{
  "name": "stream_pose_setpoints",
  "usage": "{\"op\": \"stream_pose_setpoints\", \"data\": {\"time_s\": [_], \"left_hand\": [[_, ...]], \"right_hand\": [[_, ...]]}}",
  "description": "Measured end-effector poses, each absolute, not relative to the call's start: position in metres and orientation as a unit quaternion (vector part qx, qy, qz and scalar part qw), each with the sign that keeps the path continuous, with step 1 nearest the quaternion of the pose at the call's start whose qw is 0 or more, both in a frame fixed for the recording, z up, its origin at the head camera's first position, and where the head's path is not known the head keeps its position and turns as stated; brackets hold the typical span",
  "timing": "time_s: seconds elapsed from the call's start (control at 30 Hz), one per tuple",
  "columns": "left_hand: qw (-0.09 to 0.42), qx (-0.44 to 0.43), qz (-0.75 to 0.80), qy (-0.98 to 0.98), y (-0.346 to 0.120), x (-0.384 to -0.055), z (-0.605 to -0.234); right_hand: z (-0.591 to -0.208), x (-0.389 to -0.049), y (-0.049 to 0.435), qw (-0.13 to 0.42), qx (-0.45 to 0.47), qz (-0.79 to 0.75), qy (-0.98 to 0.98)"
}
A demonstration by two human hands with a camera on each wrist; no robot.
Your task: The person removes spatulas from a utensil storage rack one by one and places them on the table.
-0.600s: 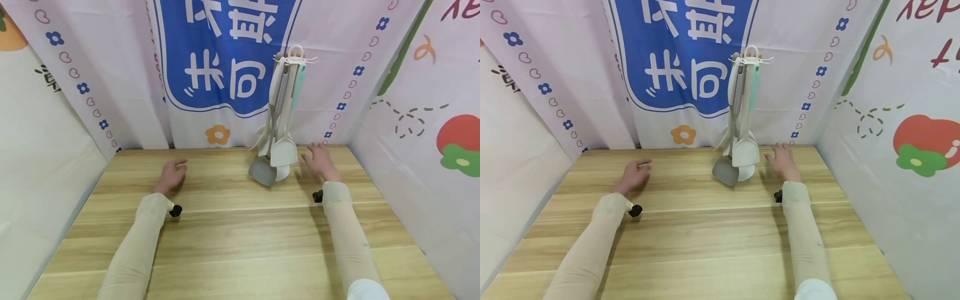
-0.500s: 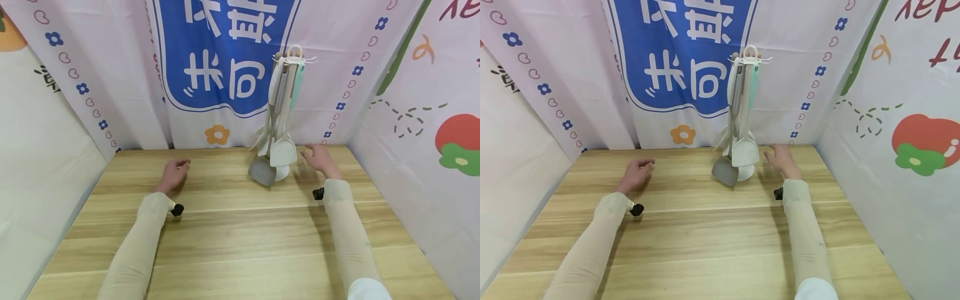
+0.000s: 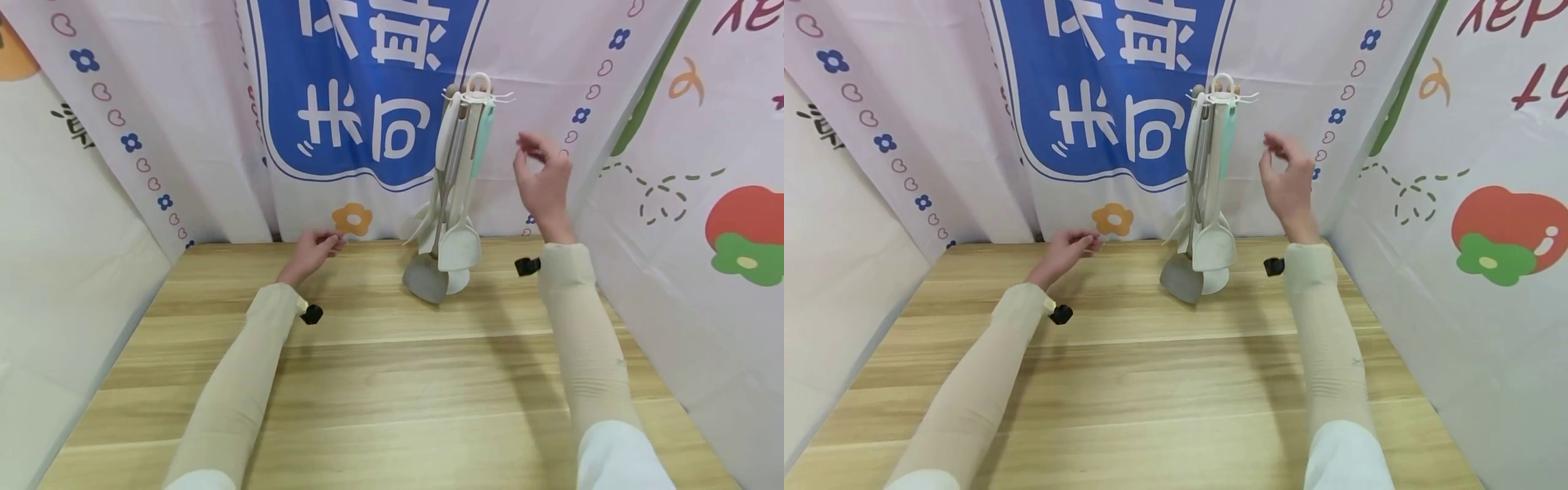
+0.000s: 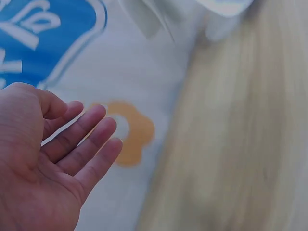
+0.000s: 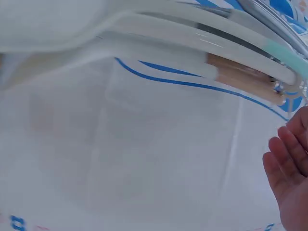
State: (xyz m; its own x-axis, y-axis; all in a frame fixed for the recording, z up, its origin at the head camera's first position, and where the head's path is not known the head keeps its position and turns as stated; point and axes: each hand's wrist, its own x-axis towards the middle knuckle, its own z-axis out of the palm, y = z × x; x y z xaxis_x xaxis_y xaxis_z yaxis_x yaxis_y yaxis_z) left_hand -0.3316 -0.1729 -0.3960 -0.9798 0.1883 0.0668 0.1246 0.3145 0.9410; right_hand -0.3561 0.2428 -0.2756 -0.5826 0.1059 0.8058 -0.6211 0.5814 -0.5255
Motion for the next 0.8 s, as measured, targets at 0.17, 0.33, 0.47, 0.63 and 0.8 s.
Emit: {"op": "stream_pose_setpoints", "data": {"time_s": [0.17, 0.33, 0.47, 0.63, 0.8], "left_hand": [[-0.005, 0.141, 0.593, 0.793, -0.147, -0.357, -0.397], [-0.041, 0.16, 0.592, 0.789, -0.12, -0.366, -0.379], [-0.058, 0.172, 0.604, 0.776, -0.093, -0.366, -0.356], [-0.066, 0.19, 0.631, 0.75, -0.062, -0.37, -0.335], [-0.098, 0.192, 0.65, 0.729, -0.042, -0.376, -0.322]], "right_hand": [[-0.234, -0.366, 0.243, 0.459, 0.154, 0.382, -0.787], [-0.209, -0.374, 0.242, 0.442, 0.169, 0.34, -0.813], [-0.198, -0.38, 0.239, 0.415, 0.189, 0.307, -0.835], [-0.193, -0.389, 0.235, 0.402, 0.223, 0.276, -0.844], [-0.196, -0.394, 0.231, 0.393, 0.24, 0.279, -0.842]]}}
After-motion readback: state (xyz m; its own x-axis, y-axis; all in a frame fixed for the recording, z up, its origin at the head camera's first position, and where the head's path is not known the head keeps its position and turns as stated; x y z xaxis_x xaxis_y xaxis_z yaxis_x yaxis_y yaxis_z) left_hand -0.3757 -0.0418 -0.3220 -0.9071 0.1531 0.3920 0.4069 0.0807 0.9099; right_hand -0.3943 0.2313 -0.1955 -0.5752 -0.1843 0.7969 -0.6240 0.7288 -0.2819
